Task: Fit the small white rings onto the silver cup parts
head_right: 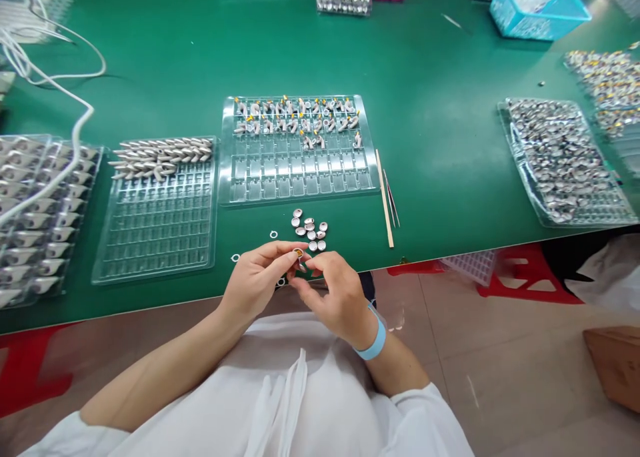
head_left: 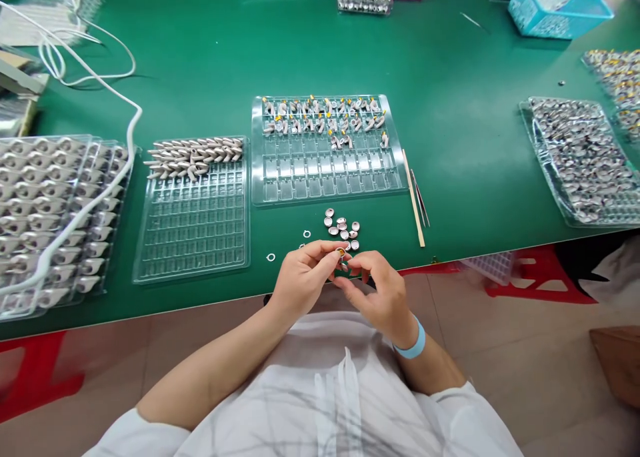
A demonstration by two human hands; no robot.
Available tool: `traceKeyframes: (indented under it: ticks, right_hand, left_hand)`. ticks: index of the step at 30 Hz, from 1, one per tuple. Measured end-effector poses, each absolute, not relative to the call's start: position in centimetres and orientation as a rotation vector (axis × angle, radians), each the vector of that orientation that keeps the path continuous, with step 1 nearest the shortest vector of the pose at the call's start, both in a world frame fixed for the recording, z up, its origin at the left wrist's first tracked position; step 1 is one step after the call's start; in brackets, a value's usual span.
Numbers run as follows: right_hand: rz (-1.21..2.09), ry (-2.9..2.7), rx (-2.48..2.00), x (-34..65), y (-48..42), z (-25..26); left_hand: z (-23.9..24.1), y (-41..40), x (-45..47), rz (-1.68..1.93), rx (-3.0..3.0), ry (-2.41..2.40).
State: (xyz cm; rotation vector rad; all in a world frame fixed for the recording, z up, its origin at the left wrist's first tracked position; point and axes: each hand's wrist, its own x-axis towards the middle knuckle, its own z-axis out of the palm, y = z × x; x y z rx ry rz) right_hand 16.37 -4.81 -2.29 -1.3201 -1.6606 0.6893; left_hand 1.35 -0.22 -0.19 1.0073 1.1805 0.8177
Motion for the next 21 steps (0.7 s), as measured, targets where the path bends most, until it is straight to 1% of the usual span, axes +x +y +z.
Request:
traceKeyframes:
  ticks: [3,8,15,21]
  right_hand:
    - [0.646,-1.629,-1.319,16.0,-4.8,-2.6]
    - [0.768,-1.585,-1.291,16.5,-4.6,-1.9]
    - [0.650,-1.677,-1.302,17.2,-4.4,-1.6]
    - [0.815,-1.619,-1.290,17.7,-4.0,-1.4]
  left_hand:
    - [-0.1,-0.3,1.5,0.812,1.020,1.190]
    - [-0.1,-0.2,1.4,0.769,1.041,1.186]
    - [-0.4,-0.2,1.2,0.667,1.127,1.161]
    - [-0.5,-0.2,0.8,0.624,1.164,1.116]
